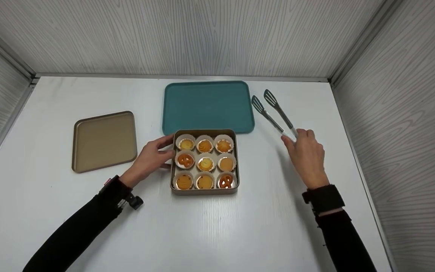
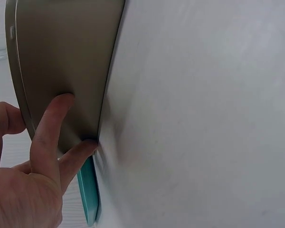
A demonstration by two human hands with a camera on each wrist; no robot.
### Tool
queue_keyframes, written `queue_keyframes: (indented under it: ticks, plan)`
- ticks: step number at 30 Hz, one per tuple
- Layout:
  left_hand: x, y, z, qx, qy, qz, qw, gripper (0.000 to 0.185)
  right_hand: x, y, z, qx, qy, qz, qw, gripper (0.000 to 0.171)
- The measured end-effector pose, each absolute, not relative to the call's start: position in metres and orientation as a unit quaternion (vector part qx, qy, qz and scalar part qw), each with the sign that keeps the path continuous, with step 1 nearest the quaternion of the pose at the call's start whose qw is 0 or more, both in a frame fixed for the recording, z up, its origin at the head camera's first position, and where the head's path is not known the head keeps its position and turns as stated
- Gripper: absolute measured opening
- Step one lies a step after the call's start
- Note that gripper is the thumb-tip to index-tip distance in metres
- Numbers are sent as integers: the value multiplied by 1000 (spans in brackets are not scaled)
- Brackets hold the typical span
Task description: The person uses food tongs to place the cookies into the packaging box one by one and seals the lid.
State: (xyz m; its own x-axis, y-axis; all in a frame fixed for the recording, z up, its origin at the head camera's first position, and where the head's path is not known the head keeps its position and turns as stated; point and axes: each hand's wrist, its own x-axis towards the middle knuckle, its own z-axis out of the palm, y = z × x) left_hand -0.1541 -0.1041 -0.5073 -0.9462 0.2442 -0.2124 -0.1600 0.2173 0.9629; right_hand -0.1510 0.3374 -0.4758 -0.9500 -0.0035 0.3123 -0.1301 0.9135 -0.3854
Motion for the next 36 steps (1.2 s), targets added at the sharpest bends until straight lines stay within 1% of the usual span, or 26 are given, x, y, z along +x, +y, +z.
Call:
queue_keyframes:
  ticks: [3,9,16,25,36]
  plan:
    - [-154,-104,-508,29,763,626,161,67,-157,346,-484,20,-972,189,141,53]
    - [-153,-104,-510,27,763,626,157,68,-166,356,-495,21,-977,178,117,53]
    - [-153,-105,-509,38,782,605,145,66,-169,356,-496,20,-981,173,83,54]
    - [-152,-105,-511,42,782,605,143,67,-172,360,-497,6,-989,149,13,44]
    - [-154,-105,-511,38,780,608,146,66,-174,363,-501,14,-988,153,1,42]
